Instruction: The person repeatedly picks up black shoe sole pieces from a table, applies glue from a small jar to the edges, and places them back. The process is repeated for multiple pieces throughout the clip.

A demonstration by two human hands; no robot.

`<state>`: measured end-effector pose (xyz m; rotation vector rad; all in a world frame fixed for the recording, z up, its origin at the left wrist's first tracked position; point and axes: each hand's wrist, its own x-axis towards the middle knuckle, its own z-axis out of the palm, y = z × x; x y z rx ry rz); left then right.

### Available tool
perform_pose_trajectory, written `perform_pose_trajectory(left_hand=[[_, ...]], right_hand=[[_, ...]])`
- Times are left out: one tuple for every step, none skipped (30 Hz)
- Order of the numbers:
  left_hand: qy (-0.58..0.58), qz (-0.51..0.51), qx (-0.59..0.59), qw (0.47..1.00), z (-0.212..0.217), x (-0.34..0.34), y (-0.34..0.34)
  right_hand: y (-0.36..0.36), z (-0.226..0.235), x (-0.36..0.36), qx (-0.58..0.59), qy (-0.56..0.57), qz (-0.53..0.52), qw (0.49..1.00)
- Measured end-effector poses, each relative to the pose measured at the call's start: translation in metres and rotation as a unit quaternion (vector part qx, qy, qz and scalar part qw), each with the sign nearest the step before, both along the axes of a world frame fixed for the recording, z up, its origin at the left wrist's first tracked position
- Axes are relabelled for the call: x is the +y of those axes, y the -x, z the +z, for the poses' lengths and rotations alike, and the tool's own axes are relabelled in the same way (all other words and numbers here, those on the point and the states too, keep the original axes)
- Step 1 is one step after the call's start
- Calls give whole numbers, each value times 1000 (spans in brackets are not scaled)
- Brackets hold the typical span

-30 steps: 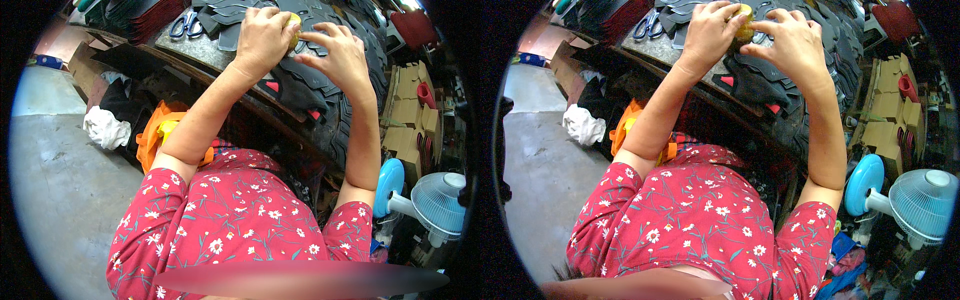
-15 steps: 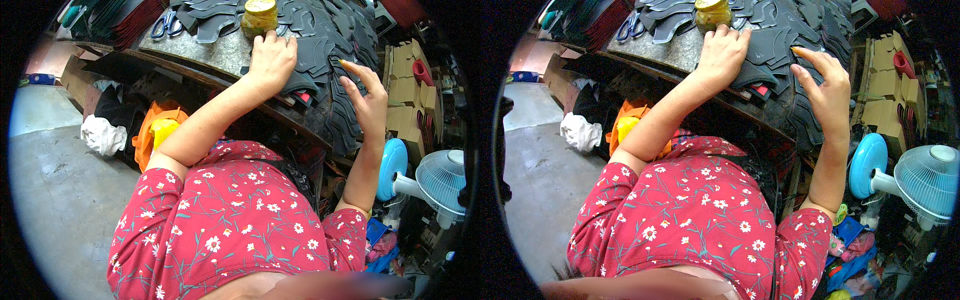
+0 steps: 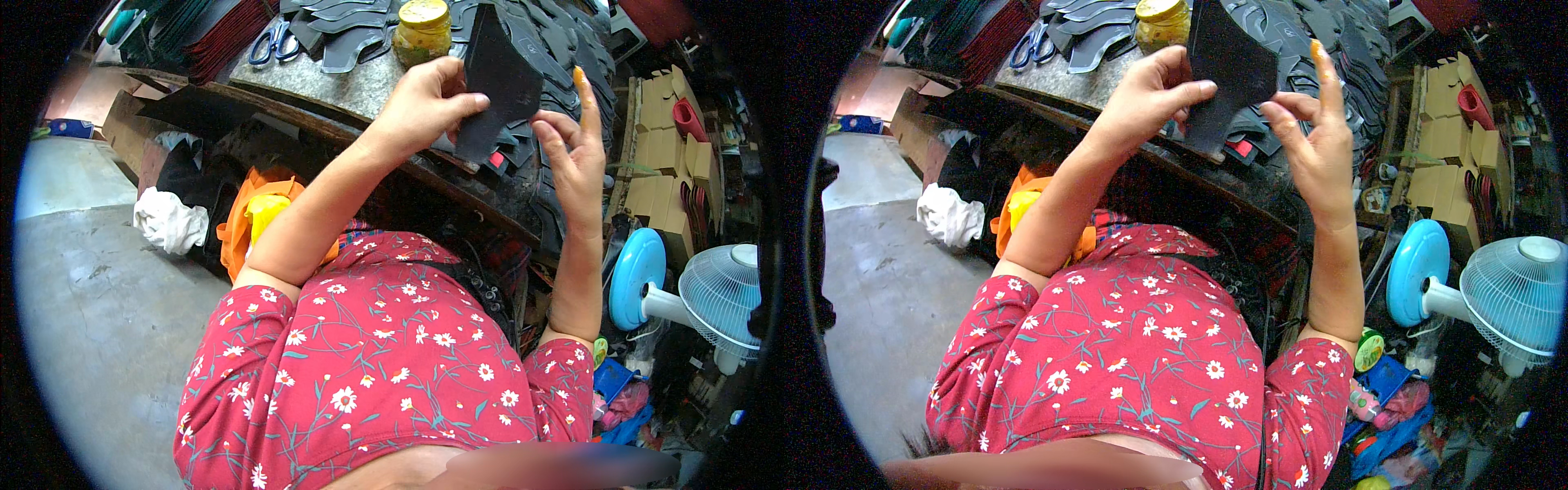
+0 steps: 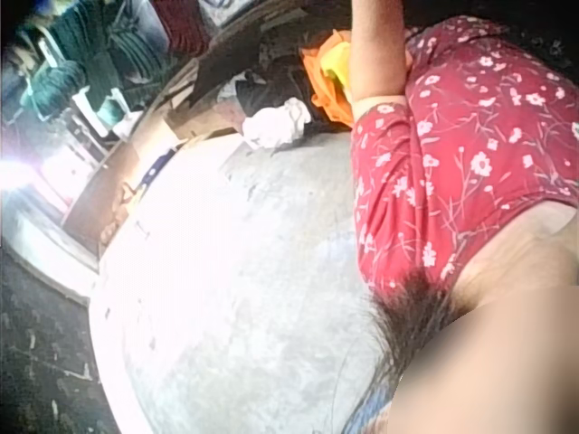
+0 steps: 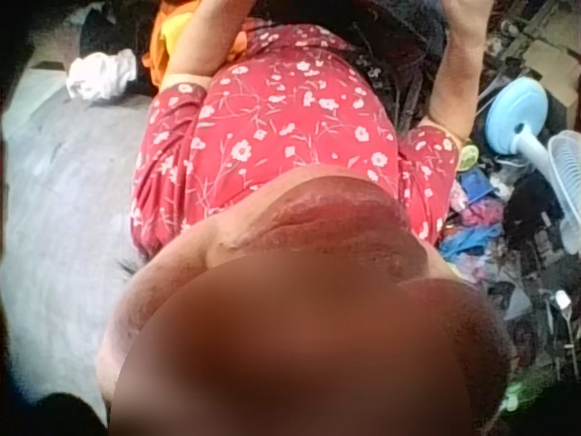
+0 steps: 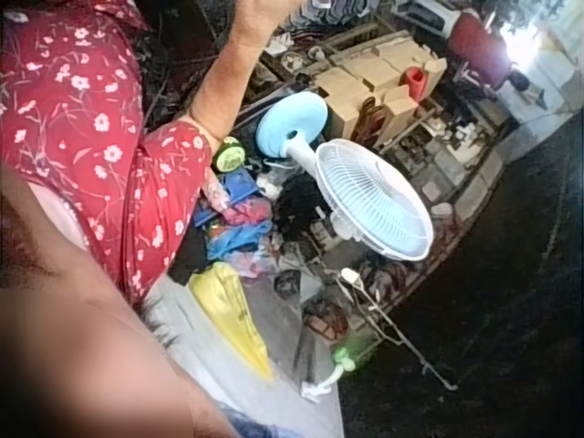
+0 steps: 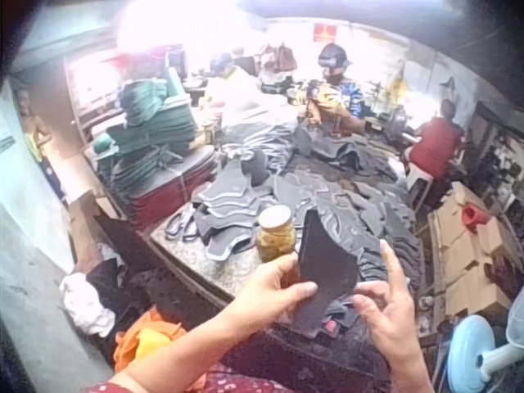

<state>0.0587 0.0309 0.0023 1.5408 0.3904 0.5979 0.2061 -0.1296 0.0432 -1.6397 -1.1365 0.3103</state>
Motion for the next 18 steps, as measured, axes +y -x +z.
perform_pose_trajectory(left_hand=[[76,-50,-43,995,2,-5,4],[143,-90,-55,984,3,-11,9],[149,-96,-46,983,4,-16,13],[162,-112,-43,979,5,-18,16],[172,-132,-31,976,5,-20,19],[179,-133,-36,974,6,-20,23],[184,-133,-34,973,6,-18,27],[185,-128,-33,974,7,-16,31],[216,-124,-45,967,7,-14,34],[242,-113,-58,962,7,-13,36],[265,-99,-66,957,8,-11,38],[270,-83,-68,957,8,-11,39],[267,-86,-68,957,8,-9,40],[266,-94,-65,957,9,-9,40],[263,-90,-53,959,10,-10,40],[271,-99,-69,955,10,-11,39],[277,-94,-77,953,11,-13,39],[283,-97,-98,949,11,-14,38]], right_hand=[[5,-2,4,32,-35,43,998],[9,-5,7,71,-55,64,994],[12,-7,9,104,-72,93,988],[14,-8,10,97,-64,104,988],[14,-9,11,89,-55,102,989],[13,-9,12,77,-43,102,991],[12,-10,12,64,-35,105,992],[10,-10,12,88,-29,103,990],[8,-11,12,71,-30,84,994],[6,-11,13,52,-33,71,996],[5,-12,13,39,-25,45,998],[5,-13,11,20,-22,47,998],[6,-14,8,22,-27,83,996],[9,-16,5,32,-23,107,993],[11,-17,2,39,-24,133,990],[14,-19,0,35,1,134,990],[16,-22,0,50,-3,134,990],[20,-25,1,66,-5,134,989]])
